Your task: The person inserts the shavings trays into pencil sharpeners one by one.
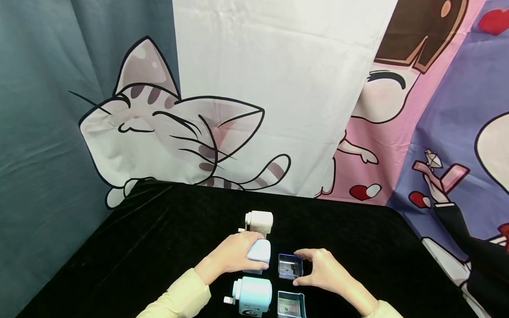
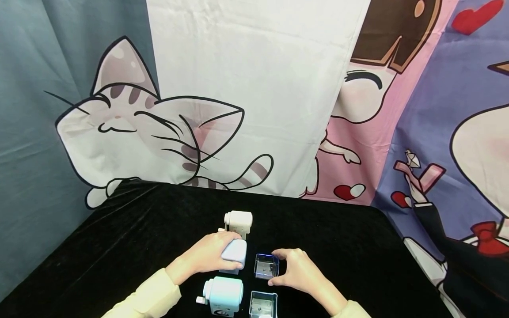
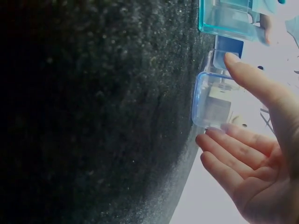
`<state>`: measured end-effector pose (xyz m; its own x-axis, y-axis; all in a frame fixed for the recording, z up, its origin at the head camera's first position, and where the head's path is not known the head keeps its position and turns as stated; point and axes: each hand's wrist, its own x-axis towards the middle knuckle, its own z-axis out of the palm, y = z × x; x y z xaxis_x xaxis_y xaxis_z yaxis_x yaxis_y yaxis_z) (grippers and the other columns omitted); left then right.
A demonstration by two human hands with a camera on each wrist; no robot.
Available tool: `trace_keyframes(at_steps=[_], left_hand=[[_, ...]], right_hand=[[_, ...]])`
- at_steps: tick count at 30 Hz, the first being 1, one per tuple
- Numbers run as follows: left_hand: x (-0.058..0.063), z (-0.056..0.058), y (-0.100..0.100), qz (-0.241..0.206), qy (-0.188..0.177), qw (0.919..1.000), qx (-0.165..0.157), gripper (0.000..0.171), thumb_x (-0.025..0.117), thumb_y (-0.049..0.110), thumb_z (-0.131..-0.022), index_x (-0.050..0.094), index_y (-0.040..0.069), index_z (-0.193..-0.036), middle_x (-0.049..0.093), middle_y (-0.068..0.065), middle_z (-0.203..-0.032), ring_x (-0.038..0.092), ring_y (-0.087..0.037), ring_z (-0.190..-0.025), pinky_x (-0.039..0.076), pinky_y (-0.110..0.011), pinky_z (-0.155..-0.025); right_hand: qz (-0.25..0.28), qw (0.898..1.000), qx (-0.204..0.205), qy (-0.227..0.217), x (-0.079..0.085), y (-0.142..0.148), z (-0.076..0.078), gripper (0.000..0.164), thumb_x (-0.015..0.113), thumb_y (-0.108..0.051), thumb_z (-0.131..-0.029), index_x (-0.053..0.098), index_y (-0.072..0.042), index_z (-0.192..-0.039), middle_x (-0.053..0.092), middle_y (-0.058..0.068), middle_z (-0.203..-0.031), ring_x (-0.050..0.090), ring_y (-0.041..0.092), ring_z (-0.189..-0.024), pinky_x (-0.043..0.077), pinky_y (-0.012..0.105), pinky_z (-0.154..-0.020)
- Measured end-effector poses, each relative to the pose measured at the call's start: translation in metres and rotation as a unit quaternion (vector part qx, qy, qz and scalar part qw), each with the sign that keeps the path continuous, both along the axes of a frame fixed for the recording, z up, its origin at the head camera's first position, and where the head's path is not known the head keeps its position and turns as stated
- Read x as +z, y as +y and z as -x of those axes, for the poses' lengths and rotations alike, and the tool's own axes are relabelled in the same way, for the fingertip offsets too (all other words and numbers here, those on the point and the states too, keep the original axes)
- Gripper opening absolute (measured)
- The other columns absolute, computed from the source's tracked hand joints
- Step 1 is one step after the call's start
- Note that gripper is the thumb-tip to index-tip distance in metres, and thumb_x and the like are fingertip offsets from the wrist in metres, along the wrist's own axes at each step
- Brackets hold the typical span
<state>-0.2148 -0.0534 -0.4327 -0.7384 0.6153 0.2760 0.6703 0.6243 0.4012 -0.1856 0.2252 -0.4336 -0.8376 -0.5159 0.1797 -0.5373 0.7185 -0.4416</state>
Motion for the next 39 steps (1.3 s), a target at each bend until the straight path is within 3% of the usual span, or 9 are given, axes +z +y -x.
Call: trace_keyframes(at_steps=[13,26,39], left_hand=[[-0.004,0.0017,0.0009,0.014,0.047,0.9988,-0.007,0.064,0.06,0.065,-0.072,0.051,0.017,-0.114,0.059,0.006,-0.099,0.052,-0.004,-0.08,0.048,-0.023,-0.07],[-0.0051,0.0019,0.0011,0.018,0.054,0.9983,-0.011,0.063,0.06,0.064,-0.073,0.051,0.016,-0.113,0.06,0.004,-0.098,0.053,-0.004,-0.08,0.049,-0.023,-0.07],[-0.004,-0.0004,0.0034,0.027,0.065,0.9975,-0.001,0.064,0.061,0.062,-0.074,0.051,0.013,-0.114,0.061,0.002,-0.1,0.053,-0.006,-0.081,0.049,-0.024,-0.07]], right_hand=[[0.003,1.0,0.005,0.001,-0.0018,-0.0039,0.0024,0.059,0.079,-0.041,-0.062,0.062,-0.006,-0.107,0.068,0.004,-0.097,0.059,0.007,-0.085,0.052,0.03,-0.072],[0.022,1.0,0.002,-0.004,-0.007,-0.0043,0.0025,0.049,0.078,-0.041,-0.065,0.063,-0.012,-0.101,0.068,-0.003,-0.091,0.059,0.004,-0.081,0.052,0.028,-0.069],[0.018,0.999,0.003,-0.03,-0.0041,-0.0039,0.0035,0.049,0.077,-0.04,-0.066,0.062,-0.011,-0.102,0.068,-0.002,-0.092,0.06,0.004,-0.081,0.052,0.027,-0.07]])
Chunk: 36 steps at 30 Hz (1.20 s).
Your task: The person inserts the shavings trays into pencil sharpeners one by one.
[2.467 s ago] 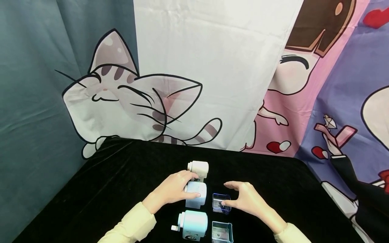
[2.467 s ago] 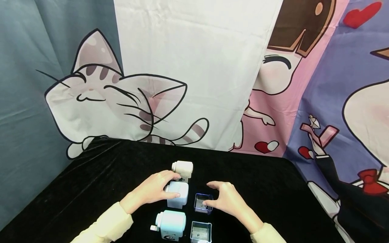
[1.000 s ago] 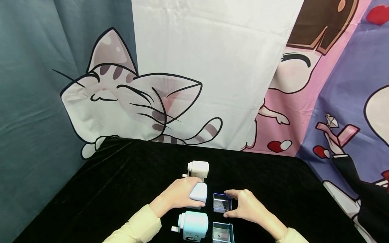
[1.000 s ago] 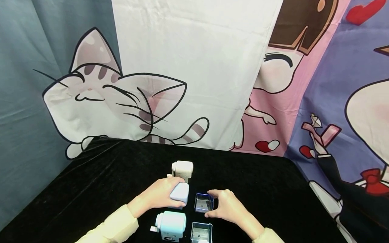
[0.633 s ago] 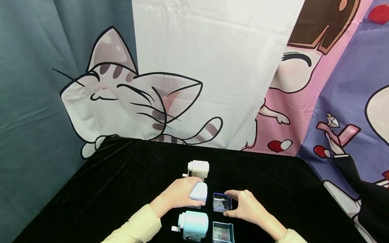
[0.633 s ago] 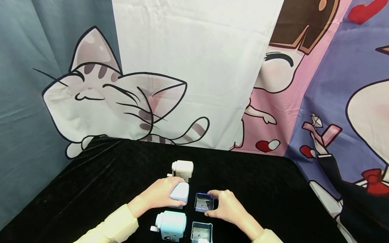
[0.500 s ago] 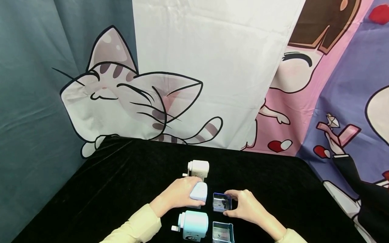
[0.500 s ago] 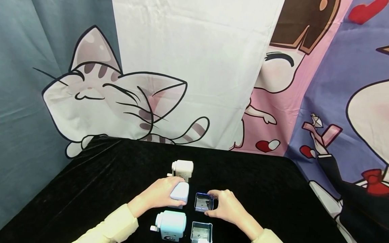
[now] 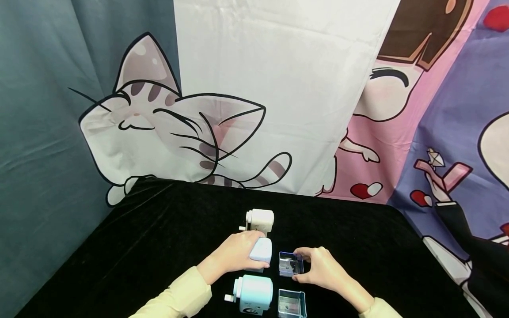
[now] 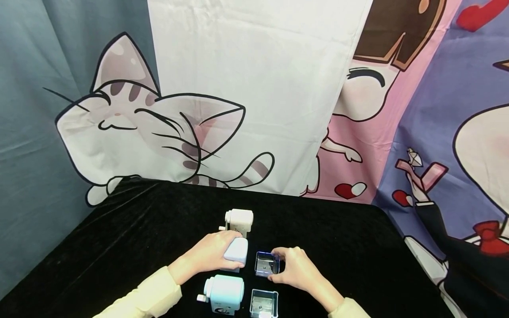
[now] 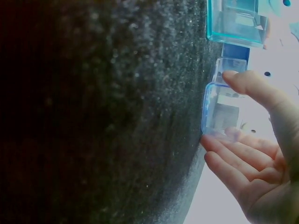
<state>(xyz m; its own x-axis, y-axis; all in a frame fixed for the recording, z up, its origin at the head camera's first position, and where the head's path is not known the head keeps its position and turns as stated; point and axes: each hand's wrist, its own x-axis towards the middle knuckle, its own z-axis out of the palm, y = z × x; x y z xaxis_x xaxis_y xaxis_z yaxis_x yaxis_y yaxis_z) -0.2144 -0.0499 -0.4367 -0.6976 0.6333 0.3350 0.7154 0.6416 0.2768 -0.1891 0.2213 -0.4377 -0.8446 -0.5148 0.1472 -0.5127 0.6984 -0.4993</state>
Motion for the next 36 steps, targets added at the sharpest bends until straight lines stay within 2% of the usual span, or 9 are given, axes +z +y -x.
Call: trace_keyframes(at_steps=[9,27,36], left_hand=[[0.0,-0.001,0.0,-0.001,0.002,1.0,0.0,0.066,0.06,0.063,-0.074,0.051,0.013,-0.115,0.061,0.001,-0.101,0.053,-0.006,-0.082,0.049,-0.024,-0.07],[0.001,-0.002,-0.001,0.0,0.007,1.0,-0.007,0.064,0.062,0.06,-0.075,0.049,0.012,-0.116,0.06,0.001,-0.1,0.052,-0.006,-0.082,0.048,-0.023,-0.071],[0.002,-0.002,-0.002,-0.006,0.011,0.9999,-0.007,0.064,0.063,0.059,-0.074,0.05,0.011,-0.114,0.059,0.002,-0.098,0.052,-0.006,-0.08,0.048,-0.023,-0.07]], right_hand=[[0.002,1.0,0.004,-0.001,0.002,-0.002,0.0,0.047,0.078,-0.039,-0.066,0.062,-0.012,-0.101,0.067,-0.004,-0.089,0.059,0.003,-0.078,0.052,0.026,-0.067],[0.003,0.999,0.016,0.03,0.002,-0.018,0.008,0.046,0.078,-0.035,-0.066,0.063,-0.009,-0.1,0.068,-0.001,-0.089,0.059,0.003,-0.076,0.051,0.024,-0.064],[0.001,0.999,0.028,0.023,0.004,-0.024,0.012,0.045,0.078,-0.033,-0.066,0.062,-0.009,-0.101,0.068,0.0,-0.088,0.059,0.003,-0.076,0.051,0.024,-0.065]])
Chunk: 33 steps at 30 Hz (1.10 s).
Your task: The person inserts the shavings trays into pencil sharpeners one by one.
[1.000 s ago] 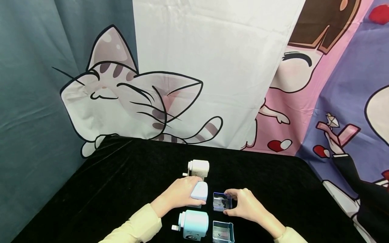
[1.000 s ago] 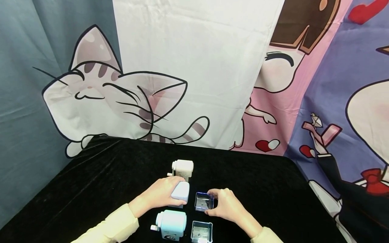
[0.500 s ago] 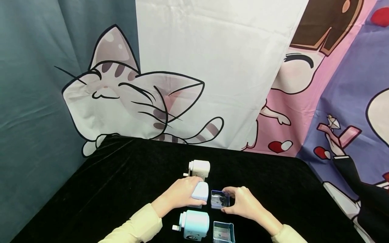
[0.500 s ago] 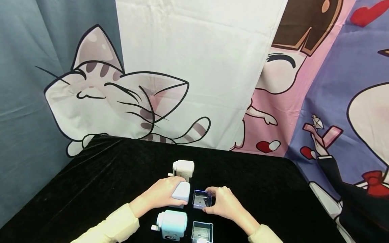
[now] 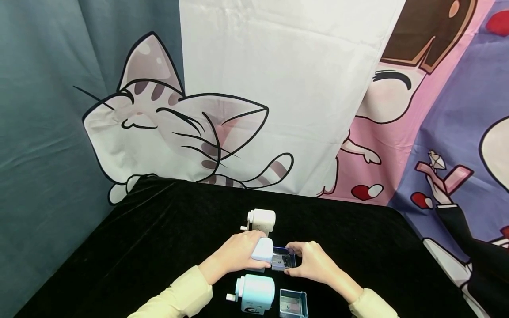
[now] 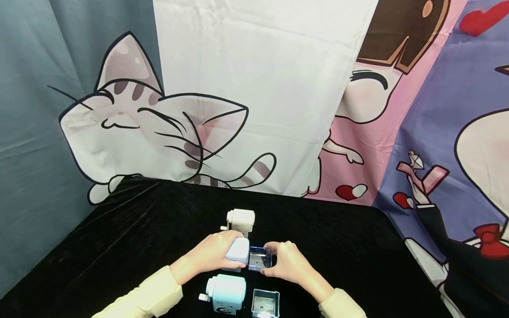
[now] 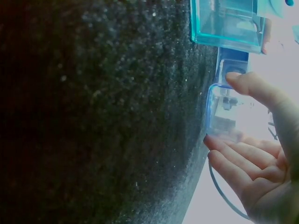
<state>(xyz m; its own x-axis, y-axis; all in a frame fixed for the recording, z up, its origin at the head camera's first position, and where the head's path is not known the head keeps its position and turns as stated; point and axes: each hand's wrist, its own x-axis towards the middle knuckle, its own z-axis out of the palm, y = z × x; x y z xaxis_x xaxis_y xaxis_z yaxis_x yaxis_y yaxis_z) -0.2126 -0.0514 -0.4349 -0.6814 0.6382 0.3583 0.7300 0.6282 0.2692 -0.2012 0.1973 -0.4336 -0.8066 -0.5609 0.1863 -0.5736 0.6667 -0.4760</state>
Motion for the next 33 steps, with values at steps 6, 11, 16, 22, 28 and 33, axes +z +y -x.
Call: trace_keyframes(at_steps=[6,11,16,22,28,33], left_hand=[[-0.001,0.0,-0.001,0.001,0.003,1.0,-0.002,0.064,0.063,0.059,-0.074,0.05,0.011,-0.114,0.059,0.003,-0.098,0.051,-0.006,-0.081,0.048,-0.022,-0.07],[-0.002,0.001,-0.001,0.0,0.004,1.0,-0.004,0.064,0.064,0.059,-0.073,0.05,0.011,-0.114,0.059,0.003,-0.097,0.052,-0.005,-0.081,0.048,-0.022,-0.069],[-0.003,0.001,-0.001,0.0,0.019,0.9998,-0.007,0.063,0.063,0.059,-0.074,0.05,0.012,-0.113,0.059,0.003,-0.096,0.052,-0.005,-0.081,0.048,-0.022,-0.069],[-0.003,0.002,-0.001,0.001,0.029,0.9995,-0.009,0.062,0.064,0.058,-0.074,0.051,0.011,-0.113,0.06,0.002,-0.097,0.052,-0.006,-0.082,0.048,-0.023,-0.07],[-0.002,0.001,0.0,0.004,0.018,0.9998,-0.005,0.062,0.063,0.058,-0.074,0.051,0.011,-0.113,0.06,0.001,-0.098,0.052,-0.007,-0.082,0.048,-0.024,-0.07],[-0.002,0.001,0.0,0.009,0.019,0.9998,-0.002,0.062,0.064,0.057,-0.074,0.052,0.01,-0.113,0.06,0.001,-0.098,0.053,-0.007,-0.082,0.048,-0.024,-0.069]], right_hand=[[-0.006,1.0,0.005,-0.004,-0.001,-0.002,0.001,0.046,0.078,-0.033,-0.066,0.062,-0.008,-0.102,0.068,0.001,-0.09,0.06,0.005,-0.08,0.052,0.026,-0.068],[-0.005,1.0,0.01,-0.002,-0.001,-0.006,0.003,0.046,0.078,-0.033,-0.065,0.063,-0.01,-0.101,0.067,-0.001,-0.088,0.059,0.003,-0.078,0.052,0.025,-0.068],[-0.003,1.0,0.012,0.001,0.0,-0.011,0.004,0.044,0.079,-0.032,-0.064,0.063,-0.01,-0.099,0.067,-0.003,-0.086,0.059,0.003,-0.077,0.052,0.025,-0.066],[-0.007,1.0,0.019,0.003,0.002,-0.015,0.004,0.046,0.078,-0.032,-0.065,0.064,-0.008,-0.1,0.068,0.001,-0.089,0.06,0.006,-0.079,0.052,0.026,-0.068],[-0.009,0.999,0.03,0.008,0.001,-0.017,0.004,0.048,0.078,-0.034,-0.066,0.063,-0.005,-0.102,0.069,0.004,-0.093,0.06,0.007,-0.083,0.052,0.027,-0.069],[-0.011,0.999,0.04,0.009,0.001,-0.02,0.005,0.047,0.078,-0.035,-0.065,0.063,-0.006,-0.1,0.069,0.003,-0.09,0.06,0.006,-0.081,0.052,0.027,-0.069]])
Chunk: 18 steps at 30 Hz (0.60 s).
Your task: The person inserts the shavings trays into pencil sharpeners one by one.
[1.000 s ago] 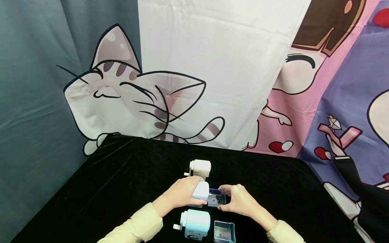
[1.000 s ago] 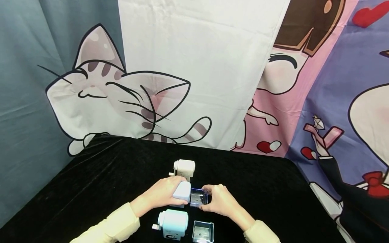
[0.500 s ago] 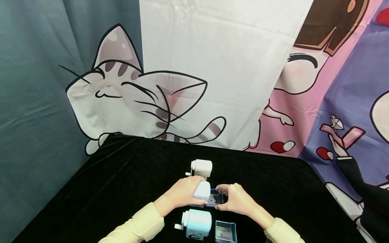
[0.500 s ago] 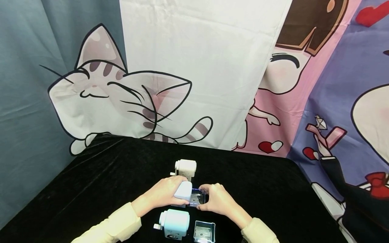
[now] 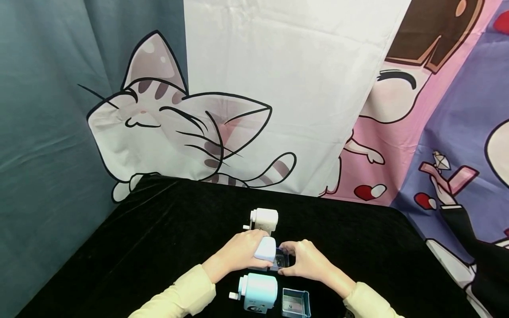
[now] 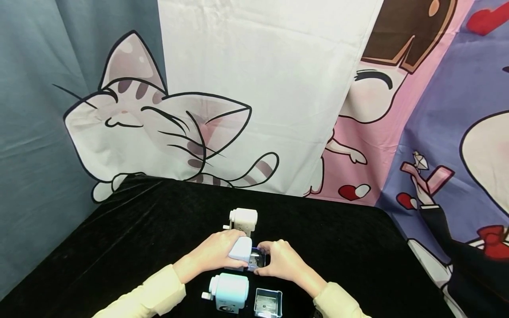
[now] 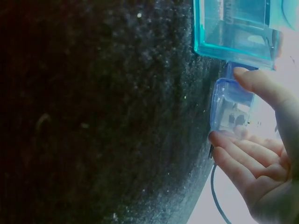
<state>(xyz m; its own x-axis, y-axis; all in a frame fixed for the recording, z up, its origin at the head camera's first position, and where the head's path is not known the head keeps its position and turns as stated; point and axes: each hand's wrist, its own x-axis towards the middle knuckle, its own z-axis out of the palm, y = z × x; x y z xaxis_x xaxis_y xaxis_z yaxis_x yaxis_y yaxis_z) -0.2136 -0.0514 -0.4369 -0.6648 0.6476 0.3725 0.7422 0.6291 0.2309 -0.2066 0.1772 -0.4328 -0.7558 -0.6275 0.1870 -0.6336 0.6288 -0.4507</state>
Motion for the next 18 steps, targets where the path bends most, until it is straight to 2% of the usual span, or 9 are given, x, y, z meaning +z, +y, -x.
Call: trace_keyframes(at_steps=[18], left_hand=[[0.002,-0.001,0.0,0.001,0.015,0.9999,-0.005,0.061,0.064,0.057,-0.074,0.053,0.009,-0.11,0.06,0.0,-0.096,0.053,-0.008,-0.082,0.048,-0.024,-0.07]], right_hand=[[-0.012,1.0,0.015,0.021,0.0,-0.012,0.007,0.045,0.078,-0.041,-0.064,0.064,-0.012,-0.096,0.069,-0.003,-0.087,0.06,0.002,-0.077,0.051,0.023,-0.065]])
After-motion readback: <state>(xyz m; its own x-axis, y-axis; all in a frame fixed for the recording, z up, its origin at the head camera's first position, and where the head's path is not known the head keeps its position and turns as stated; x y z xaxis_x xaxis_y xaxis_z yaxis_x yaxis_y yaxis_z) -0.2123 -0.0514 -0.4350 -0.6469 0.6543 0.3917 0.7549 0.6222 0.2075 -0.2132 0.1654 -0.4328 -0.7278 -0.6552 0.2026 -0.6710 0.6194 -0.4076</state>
